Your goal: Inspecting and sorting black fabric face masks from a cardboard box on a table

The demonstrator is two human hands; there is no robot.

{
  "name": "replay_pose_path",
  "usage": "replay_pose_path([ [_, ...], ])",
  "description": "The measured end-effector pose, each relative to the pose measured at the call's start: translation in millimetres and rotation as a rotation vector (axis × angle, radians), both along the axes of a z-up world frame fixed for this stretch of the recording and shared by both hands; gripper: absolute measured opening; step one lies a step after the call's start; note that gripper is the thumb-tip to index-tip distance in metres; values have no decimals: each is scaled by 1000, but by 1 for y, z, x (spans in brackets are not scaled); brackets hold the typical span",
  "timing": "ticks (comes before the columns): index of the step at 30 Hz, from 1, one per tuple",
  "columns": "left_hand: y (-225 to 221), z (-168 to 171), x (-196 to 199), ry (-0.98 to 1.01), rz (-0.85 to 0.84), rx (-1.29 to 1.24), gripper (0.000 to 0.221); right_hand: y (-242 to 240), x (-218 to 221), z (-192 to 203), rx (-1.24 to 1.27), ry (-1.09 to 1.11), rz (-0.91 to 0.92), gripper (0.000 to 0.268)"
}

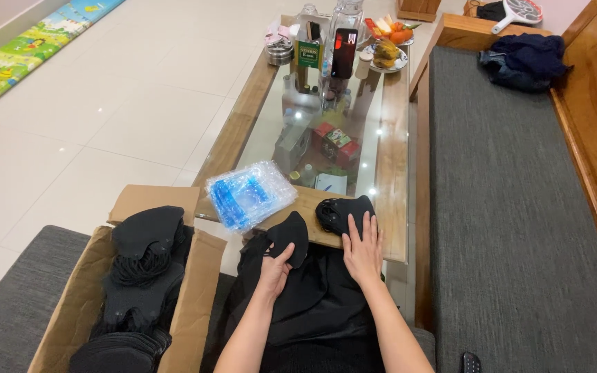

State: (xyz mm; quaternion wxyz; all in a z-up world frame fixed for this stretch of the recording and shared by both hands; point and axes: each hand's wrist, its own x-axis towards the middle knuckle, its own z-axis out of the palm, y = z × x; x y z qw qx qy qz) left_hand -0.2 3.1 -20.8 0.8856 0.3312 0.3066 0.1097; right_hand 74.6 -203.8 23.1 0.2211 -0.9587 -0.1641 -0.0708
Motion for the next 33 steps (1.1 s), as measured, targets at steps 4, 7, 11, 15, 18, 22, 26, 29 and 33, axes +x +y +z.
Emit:
replay_pose_path([
  [4,-1,1,1,-4,-7,2,50,-2,4,-7,17,-16,9,52],
  [7,-2,3,0,-3,-1,21,41,-3,6,-13,-53,-21,-1,55],
  [11,1,5,-2,-14,6,7,42,-3,4,-11,-24,-31,3,54],
  [15,-1,18,-3,-23,14,10,39,-3,5,-13,-39,-35,-3,54],
  [18,-1,32,-3,-17,13,50,27,-5,8,-16,-95,-47,-2,56],
  [22,-3,43,-7,-18,17,48,26,-7,5,-5,-39,-1,9,56],
  [26,-4,58,-9,-2,14,40,24,5,-8,34,82,2,14,60],
  [29,-8,56,-6,-3,3,52,22,25,-11,44,187,-123,94,51],
  [33,-13,73,-12,-19,-13,59,21,58,-17,44,471,-9,218,40],
])
